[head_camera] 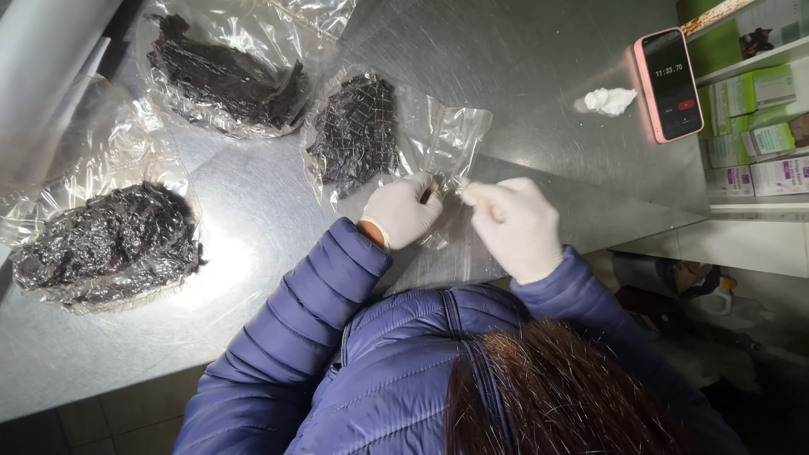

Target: Applying labels to bags of dried mushrooms on a stainless steel table.

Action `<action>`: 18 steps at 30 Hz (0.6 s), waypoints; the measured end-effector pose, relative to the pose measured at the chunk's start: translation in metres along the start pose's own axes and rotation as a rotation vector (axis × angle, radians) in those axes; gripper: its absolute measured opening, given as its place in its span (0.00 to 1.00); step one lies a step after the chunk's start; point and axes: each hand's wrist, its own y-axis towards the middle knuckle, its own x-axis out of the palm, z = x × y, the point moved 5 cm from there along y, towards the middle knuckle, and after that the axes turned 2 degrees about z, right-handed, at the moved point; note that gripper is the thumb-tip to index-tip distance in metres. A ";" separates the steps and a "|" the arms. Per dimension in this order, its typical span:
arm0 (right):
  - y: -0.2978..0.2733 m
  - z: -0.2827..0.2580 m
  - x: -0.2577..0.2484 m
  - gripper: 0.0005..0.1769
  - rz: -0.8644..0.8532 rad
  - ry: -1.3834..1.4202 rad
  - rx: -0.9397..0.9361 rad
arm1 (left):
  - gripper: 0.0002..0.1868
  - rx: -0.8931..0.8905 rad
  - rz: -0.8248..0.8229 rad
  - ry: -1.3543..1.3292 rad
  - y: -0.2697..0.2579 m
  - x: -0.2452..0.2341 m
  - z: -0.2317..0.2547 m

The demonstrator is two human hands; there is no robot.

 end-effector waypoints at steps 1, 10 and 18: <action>-0.003 0.004 0.009 0.10 0.004 0.000 0.001 | 0.15 0.003 0.000 0.003 0.000 0.000 0.000; 0.015 0.030 0.061 0.05 -0.160 -0.208 -0.108 | 0.13 0.028 -0.013 -0.007 -0.003 -0.001 0.003; 0.046 0.078 0.017 0.07 0.029 -0.385 0.044 | 0.16 0.000 -0.091 -0.113 -0.004 -0.007 0.006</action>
